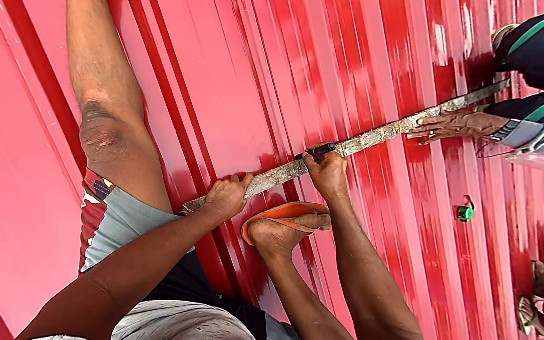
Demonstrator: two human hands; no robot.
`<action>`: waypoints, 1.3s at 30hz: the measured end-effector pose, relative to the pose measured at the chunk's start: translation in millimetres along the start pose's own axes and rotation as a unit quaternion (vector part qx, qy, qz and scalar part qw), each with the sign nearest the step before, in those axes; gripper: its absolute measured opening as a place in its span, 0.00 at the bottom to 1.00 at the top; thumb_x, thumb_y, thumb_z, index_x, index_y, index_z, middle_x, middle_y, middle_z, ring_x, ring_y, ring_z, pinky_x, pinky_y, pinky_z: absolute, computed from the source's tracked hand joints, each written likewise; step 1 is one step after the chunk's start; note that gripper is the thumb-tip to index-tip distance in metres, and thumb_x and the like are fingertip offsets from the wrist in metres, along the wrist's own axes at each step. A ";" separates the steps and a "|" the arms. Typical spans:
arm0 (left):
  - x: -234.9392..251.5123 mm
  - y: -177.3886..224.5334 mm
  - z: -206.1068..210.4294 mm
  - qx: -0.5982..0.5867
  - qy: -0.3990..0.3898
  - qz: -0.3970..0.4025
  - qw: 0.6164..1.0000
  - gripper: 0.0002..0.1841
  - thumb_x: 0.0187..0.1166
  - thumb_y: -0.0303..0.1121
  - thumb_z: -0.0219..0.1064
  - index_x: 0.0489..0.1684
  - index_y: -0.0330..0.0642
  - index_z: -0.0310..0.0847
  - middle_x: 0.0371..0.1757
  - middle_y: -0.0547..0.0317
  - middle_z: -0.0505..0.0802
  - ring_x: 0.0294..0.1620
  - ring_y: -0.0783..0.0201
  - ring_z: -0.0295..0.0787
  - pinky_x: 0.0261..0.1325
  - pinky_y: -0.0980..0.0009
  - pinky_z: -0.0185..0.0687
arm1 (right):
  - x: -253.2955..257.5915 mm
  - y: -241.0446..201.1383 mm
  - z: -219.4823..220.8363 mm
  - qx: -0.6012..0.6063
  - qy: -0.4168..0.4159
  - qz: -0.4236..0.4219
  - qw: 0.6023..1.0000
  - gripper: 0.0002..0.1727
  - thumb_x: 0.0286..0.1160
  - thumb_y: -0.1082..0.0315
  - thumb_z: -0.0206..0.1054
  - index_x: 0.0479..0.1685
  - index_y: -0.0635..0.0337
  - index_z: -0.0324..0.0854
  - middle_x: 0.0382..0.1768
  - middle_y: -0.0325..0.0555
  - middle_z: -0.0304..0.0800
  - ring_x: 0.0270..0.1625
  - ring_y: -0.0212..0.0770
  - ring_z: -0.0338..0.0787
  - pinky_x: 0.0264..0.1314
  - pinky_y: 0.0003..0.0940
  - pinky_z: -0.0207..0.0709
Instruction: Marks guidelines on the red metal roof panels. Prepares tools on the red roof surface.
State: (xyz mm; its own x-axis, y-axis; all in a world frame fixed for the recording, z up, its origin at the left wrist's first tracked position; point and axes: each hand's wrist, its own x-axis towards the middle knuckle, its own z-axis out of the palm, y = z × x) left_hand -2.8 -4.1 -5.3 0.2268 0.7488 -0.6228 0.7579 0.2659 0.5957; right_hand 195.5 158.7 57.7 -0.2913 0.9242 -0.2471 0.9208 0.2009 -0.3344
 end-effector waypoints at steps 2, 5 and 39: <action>0.1 0.2 -0.4 0.002 0.000 0.000 1.000 0.36 0.81 0.44 0.65 0.92 0.59 0.57 0.62 0.40 0.88 0.54 0.41 0.91 0.53 0.45 0.86 | -2.1 -0.5 0.9 -0.005 0.004 -0.004 1.000 0.11 0.80 0.65 0.71 0.56 0.53 0.86 0.39 0.45 0.96 0.37 0.40 0.95 0.46 0.46 0.88; -0.1 0.5 -0.5 0.000 0.000 -0.001 1.000 0.36 0.81 0.44 0.64 0.92 0.59 0.57 0.62 0.40 0.88 0.54 0.41 0.92 0.53 0.45 0.86 | -4.5 -1.7 0.7 -0.007 0.009 -0.016 1.000 0.11 0.79 0.64 0.71 0.56 0.54 0.86 0.40 0.46 0.96 0.39 0.39 0.95 0.47 0.45 0.88; -0.1 -1.6 1.6 -0.001 0.014 0.007 1.000 0.35 0.80 0.44 0.66 0.90 0.58 0.59 0.58 0.42 0.89 0.51 0.44 0.92 0.50 0.47 0.86 | -12.5 -23.0 18.4 -0.006 -0.058 -0.061 0.996 0.10 0.80 0.64 0.70 0.55 0.53 0.85 0.39 0.43 0.95 0.38 0.37 0.95 0.48 0.43 0.89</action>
State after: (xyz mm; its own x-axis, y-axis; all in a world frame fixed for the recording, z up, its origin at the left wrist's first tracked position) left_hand -3.0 -5.6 -7.0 0.2196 0.7688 -0.6007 0.7543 0.2567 0.6043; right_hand 173.2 136.5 51.8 -0.4294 0.8485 -0.3093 0.8791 0.3144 -0.3581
